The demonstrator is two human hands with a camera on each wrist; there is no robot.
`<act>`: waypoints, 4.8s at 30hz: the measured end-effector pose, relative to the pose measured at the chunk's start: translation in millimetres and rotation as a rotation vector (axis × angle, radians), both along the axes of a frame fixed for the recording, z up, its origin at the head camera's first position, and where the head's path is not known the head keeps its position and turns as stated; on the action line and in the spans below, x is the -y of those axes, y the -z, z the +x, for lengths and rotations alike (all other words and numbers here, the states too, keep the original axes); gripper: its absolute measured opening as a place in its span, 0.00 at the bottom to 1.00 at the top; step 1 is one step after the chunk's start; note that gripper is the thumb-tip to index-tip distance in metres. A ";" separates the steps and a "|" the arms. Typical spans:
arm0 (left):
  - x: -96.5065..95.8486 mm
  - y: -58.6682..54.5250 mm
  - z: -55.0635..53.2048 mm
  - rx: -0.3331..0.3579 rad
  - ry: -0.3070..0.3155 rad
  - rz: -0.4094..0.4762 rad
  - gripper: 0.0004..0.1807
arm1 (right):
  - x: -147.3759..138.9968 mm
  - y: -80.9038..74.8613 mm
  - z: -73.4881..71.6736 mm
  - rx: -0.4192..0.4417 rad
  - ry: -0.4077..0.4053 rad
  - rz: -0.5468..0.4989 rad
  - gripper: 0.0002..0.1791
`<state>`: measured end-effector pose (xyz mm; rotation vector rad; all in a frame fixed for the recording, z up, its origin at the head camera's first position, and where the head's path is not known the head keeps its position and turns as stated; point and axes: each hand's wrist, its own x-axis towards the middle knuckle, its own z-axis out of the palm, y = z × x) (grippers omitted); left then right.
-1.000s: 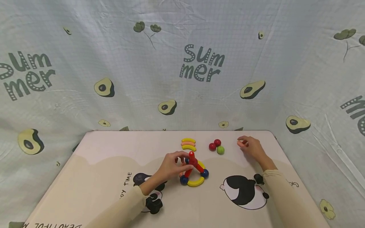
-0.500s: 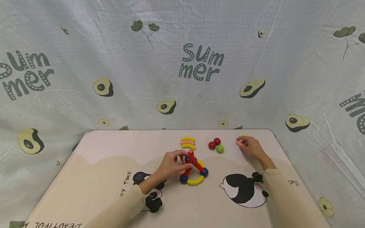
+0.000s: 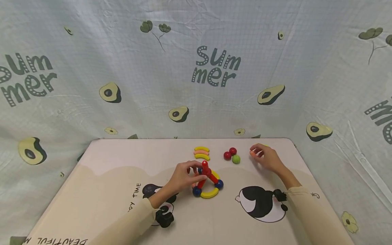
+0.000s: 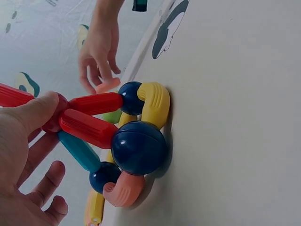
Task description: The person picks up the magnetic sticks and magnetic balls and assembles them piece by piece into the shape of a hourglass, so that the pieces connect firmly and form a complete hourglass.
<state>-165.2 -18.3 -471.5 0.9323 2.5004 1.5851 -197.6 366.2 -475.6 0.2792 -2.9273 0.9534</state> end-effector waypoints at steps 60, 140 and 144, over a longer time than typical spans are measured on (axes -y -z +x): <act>0.6 -0.9 0.5 -0.011 0.001 -0.015 0.18 | 143.2 -30.7 75.3 0.027 -0.160 -0.750 0.21; 1.3 -3.4 2.1 0.053 -0.006 -0.028 0.19 | 52.4 22.7 7.8 0.116 -0.033 -0.203 0.21; 1.4 -2.7 1.6 0.041 -0.002 -0.030 0.19 | 53.1 22.9 8.0 0.110 -0.030 -0.193 0.21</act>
